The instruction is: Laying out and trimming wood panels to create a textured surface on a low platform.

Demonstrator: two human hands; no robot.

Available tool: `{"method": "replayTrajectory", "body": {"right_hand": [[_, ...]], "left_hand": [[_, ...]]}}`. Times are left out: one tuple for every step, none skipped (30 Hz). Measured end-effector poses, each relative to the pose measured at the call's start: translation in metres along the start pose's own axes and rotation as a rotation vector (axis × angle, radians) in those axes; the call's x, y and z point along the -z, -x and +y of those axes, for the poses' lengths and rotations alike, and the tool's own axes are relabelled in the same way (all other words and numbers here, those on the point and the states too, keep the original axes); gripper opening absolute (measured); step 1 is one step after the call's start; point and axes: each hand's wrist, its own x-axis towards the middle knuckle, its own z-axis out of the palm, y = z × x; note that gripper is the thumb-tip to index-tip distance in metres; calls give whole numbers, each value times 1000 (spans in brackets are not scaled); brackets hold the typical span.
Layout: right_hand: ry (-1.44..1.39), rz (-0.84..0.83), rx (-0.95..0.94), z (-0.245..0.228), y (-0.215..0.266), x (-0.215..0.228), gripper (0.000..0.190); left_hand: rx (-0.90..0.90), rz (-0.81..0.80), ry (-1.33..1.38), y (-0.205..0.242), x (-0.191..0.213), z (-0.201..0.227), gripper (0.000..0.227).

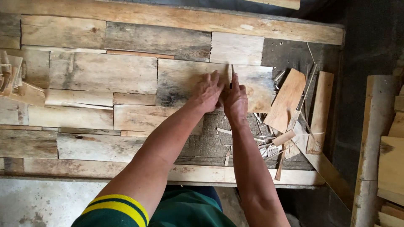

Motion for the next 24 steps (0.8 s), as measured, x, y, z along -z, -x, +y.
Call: {"method": "replayTrajectory", "body": {"right_hand": [[1,-2,0,-1,0,-3,46],[296,-6,88,-1,0,-6,46],[591,-6,176,-2,-1,-9,47],[591,-6,175,-3,-2,3,47],[719,-105,184,-5,-3,14,51],[846,-206,192,-7,-3,25,56],[846,-209,194,-8,-3,30,56],[735,-219,133,-10,-4,35,60],[625,-227,71,-11,-6,39,63],[625,-228,71,-14,-7,55,63],[383,-264,-41,-18,-8,70,67],[140,-296,-153,-22,-8,86,71],[140,-298,-151,-23,-8,89,71],[-75,-300,-228,-25,-8,92,74],[-289,-298,-305,-25,-7,95,78],[-288,-299,-306,-23,-6,90,78],[-306,-240,-291,-21,-7,84,79],[-324,-181,-276,-20,-7,79,80],[-324,-181,-275,-19,-9,82,80],[-211,-198,-239,-19,-11,86,77],[-98,-218,-203,-19,-12,89,74],[-98,-220,-202,-18,-13,87,74],[-38,-220,-168,-15,-14,84,72],[23,-219,-135,-13,-15,82,70]], "left_hand": [[-1,-1,1,0,-1,1,97],[15,-5,84,0,-2,2,97],[31,-7,165,0,-2,2,98],[30,-6,165,-21,-28,2,98],[16,38,135,-42,-55,3,87],[2,82,107,-63,-81,3,77],[1,80,108,-39,-49,2,77],[9,-28,72,-15,-17,0,63],[17,-135,35,8,16,-3,51],[16,-136,36,2,11,-2,51],[35,-136,56,-2,5,0,50],[54,-137,77,-7,-1,1,50],[54,-139,78,-6,-2,0,50],[52,-115,77,-6,-2,-1,48],[48,-90,76,-5,-3,-1,47],[46,-91,77,-7,-6,-1,47],[50,-85,81,-8,-9,-2,40],[53,-79,85,-10,-12,-3,33],[53,-78,86,-11,-13,-2,33],[57,-71,55,-12,-15,-1,36],[61,-68,25,-13,-18,0,40],[61,-69,27,-12,-19,0,40],[59,-53,40,-12,-20,1,45],[58,-38,53,-12,-21,2,50]]}}
